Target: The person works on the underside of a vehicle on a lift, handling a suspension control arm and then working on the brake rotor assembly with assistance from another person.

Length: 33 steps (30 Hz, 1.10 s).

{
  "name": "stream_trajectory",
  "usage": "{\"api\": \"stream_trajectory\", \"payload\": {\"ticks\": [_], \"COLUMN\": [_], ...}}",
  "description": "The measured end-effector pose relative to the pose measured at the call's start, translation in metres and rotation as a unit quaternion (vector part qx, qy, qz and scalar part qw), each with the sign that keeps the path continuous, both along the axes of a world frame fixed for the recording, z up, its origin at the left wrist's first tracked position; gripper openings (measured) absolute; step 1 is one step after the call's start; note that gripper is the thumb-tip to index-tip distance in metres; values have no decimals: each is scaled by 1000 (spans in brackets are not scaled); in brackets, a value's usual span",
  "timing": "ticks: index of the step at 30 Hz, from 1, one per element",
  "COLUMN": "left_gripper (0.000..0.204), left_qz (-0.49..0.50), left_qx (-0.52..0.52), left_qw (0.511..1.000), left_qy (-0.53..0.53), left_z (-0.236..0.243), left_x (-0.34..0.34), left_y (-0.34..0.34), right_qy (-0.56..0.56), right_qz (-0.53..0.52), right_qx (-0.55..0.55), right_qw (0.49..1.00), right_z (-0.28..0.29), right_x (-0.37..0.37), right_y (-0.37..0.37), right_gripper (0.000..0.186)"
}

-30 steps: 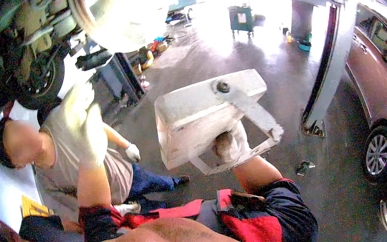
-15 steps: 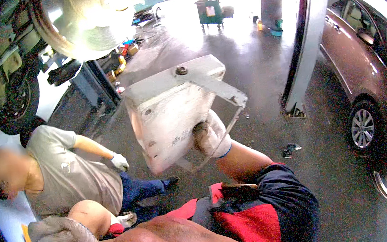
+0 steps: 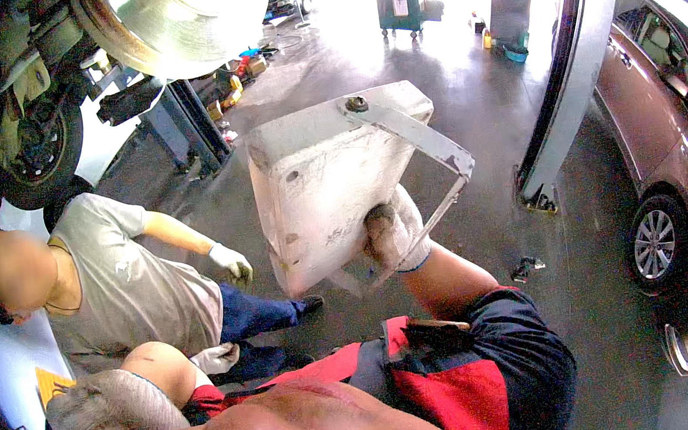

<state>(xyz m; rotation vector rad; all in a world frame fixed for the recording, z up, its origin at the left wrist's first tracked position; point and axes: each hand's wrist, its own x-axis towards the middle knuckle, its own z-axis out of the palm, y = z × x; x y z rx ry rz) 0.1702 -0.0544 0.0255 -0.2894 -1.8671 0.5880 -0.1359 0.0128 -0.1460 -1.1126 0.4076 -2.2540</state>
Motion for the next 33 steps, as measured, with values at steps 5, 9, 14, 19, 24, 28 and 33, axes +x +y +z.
{"api": "stream_trajectory", "payload": {"ticks": [5,9,14,19,24,28,33], "left_gripper": [15,17,22,35,36,34,38], "left_qz": [21,49,75,172,154,102,287], "left_qx": [22,84,-24,24,37,97,194], "left_qw": [998,981,991,981,976,981,938], "left_qy": [63,167,-109,82,151,135,24], "left_z": [-9,-18,10,36,56,48,57], "left_x": [-13,-25,-41,-111,-124,-116,-100], "left_y": [14,27,-10,-87,-122,-129,-172], "right_qy": [-13,26,-39,16,23,-67,-119], "right_qz": [-32,-1,7,-4,44,22,-4], "right_qx": [65,4,16,-16,-43,40,46], "right_qw": [997,1000,999,1000,998,997,992], "right_z": [-3,7,5,-8,-12,-26,-38], "right_x": [1,10,-2,-9,-9,-18,-21], "right_y": [5,5,-1,-3,-2,2,-7], "right_gripper": [75,67,47,72,68,83,59]}}
